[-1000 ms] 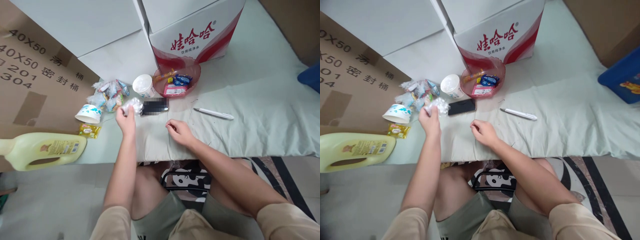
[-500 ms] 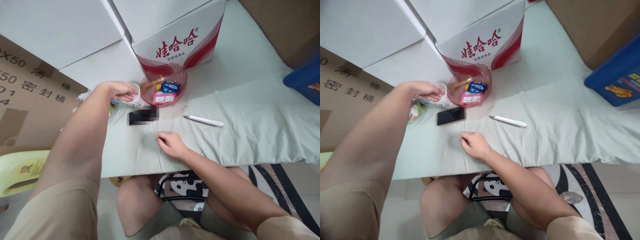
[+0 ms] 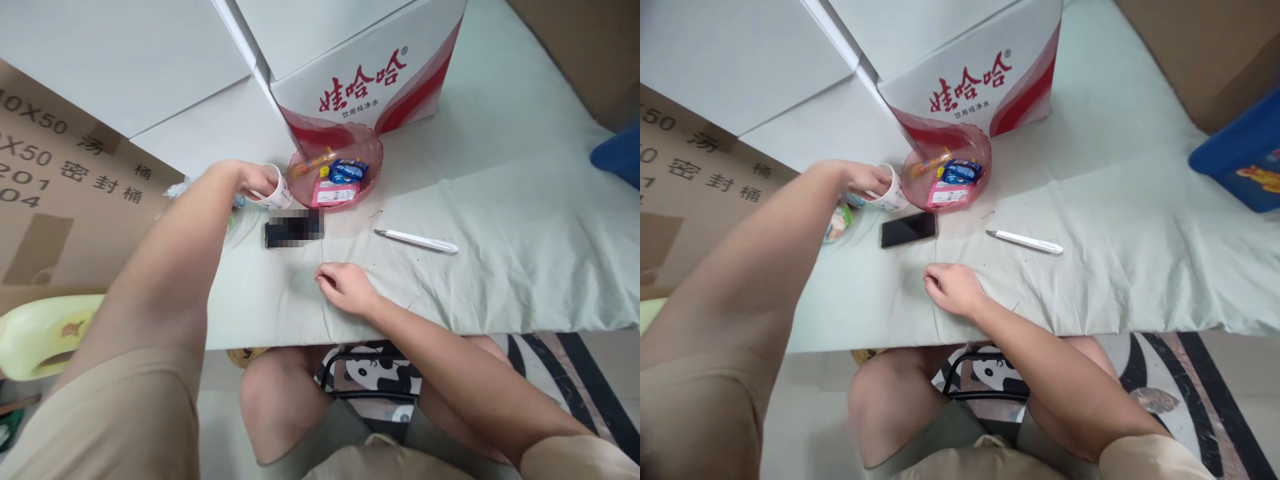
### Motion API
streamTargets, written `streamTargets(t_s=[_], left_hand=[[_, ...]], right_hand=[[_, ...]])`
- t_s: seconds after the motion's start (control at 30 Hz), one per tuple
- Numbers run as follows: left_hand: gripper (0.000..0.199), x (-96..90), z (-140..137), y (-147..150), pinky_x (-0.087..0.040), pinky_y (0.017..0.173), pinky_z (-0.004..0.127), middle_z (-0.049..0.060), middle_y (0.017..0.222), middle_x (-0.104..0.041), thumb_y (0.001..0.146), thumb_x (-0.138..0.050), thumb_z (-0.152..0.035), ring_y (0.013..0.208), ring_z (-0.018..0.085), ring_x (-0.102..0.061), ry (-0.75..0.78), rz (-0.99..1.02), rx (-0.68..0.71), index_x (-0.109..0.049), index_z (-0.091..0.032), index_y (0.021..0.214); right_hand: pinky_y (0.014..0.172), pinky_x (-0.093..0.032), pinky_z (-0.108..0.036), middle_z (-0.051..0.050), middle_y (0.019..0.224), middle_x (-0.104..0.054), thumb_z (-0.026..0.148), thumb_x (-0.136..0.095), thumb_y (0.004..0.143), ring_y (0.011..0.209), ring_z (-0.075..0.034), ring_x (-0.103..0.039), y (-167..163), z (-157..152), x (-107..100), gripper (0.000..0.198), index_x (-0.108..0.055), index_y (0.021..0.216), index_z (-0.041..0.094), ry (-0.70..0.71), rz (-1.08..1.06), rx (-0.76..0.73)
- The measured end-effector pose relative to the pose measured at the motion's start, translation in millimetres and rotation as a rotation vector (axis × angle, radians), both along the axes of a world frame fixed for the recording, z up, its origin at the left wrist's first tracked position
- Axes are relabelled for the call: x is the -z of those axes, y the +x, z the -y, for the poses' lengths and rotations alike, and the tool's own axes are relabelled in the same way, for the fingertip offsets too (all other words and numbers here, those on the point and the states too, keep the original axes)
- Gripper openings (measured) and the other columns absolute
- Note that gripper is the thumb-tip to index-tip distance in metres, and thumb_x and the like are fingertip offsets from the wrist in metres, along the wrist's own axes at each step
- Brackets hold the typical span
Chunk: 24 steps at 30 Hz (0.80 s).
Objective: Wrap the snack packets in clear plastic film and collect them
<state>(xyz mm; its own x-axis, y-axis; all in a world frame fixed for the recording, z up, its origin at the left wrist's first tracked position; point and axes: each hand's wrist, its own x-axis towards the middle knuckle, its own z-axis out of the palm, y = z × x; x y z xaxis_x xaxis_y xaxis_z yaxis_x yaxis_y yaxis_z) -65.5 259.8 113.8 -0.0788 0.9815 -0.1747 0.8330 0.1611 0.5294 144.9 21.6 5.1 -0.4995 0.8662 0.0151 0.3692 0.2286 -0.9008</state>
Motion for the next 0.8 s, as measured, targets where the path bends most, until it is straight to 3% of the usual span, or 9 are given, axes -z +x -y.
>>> streamTargets(t_s=[0.1,0.2,0.33,0.43,0.57,0.67,0.8], left_hand=[[0.012,-32.9,7.6,0.7,-0.054,0.1,0.048,0.001,0.068,-0.072,0.073,-0.073,0.005,0.075,0.012,-0.067,-0.242,-0.138,0.036,-0.073,-0.003,0.082],[0.011,-58.2,24.8,-11.6,-0.052,0.103,0.051,0.002,0.075,-0.069,0.088,-0.063,-0.002,0.083,0.013,-0.067,-0.098,-0.23,0.071,-0.071,0.001,0.095],[0.007,-71.6,58.5,-60.4,-0.046,0.112,0.048,0.004,0.092,-0.073,0.088,-0.07,-0.009,0.104,0.021,-0.067,-0.005,-0.452,-0.114,-0.067,-0.005,0.091],[0.019,-66.8,82.8,-109.1,-0.04,0.118,0.05,0.005,0.094,-0.073,0.081,-0.078,-0.01,0.113,0.025,-0.064,0.011,-0.538,-0.197,-0.059,-0.013,0.076],[0.031,-44.1,96.0,-154.6,-0.04,0.115,0.049,0.001,0.076,-0.065,0.075,-0.085,-0.025,0.115,0.03,-0.063,0.012,-0.549,-0.206,-0.054,-0.019,0.068],[0.038,-19.5,86.8,-158.8,-0.043,0.11,0.049,0.005,0.081,-0.068,0.065,-0.089,-0.033,0.116,0.035,-0.064,0.031,-0.524,-0.175,-0.053,-0.022,0.067],[0.046,4.6,67.6,-136.9,-0.04,0.112,0.056,0.014,0.102,-0.074,0.059,-0.091,-0.035,0.127,0.043,-0.058,0.081,-0.499,-0.211,-0.048,-0.023,0.064]], right_hand=[[0.073,-0.041,-0.029,-0.007,0.091,-0.077,0.022,-0.049,0.093,0.082,-0.019,-0.067,0.0,1.2,1.7,0.02,-0.069,0.091,0.021,0.028,0.011,0.004],[0.074,-0.041,-0.029,-0.007,0.091,-0.076,0.022,-0.049,0.093,0.081,-0.02,-0.066,0.2,2.8,3.9,0.02,-0.069,0.092,0.02,0.053,0.034,0.004],[0.072,-0.039,-0.029,-0.008,0.087,-0.075,0.022,-0.05,0.092,0.077,-0.02,-0.064,0.7,5.4,7.2,0.019,-0.069,0.09,0.019,0.083,0.075,0.016],[0.07,-0.039,-0.029,-0.007,0.084,-0.074,0.021,-0.05,0.09,0.074,-0.019,-0.063,0.7,7.1,8.9,0.018,-0.068,0.089,0.019,0.105,0.076,0.017],[0.069,-0.037,-0.029,-0.007,0.084,-0.074,0.021,-0.049,0.09,0.074,-0.02,-0.062,-0.2,8.1,9.3,0.017,-0.066,0.087,0.019,0.111,0.104,0.01],[0.069,-0.036,-0.029,-0.007,0.084,-0.074,0.021,-0.049,0.089,0.074,-0.02,-0.062,-1.4,8.5,8.2,0.016,-0.065,0.086,0.02,0.108,0.132,-0.002],[0.068,-0.036,-0.029,-0.006,0.082,-0.073,0.021,-0.049,0.09,0.072,-0.019,-0.061,-2.6,8.4,5.5,0.016,-0.064,0.084,0.02,0.101,0.154,-0.026]])
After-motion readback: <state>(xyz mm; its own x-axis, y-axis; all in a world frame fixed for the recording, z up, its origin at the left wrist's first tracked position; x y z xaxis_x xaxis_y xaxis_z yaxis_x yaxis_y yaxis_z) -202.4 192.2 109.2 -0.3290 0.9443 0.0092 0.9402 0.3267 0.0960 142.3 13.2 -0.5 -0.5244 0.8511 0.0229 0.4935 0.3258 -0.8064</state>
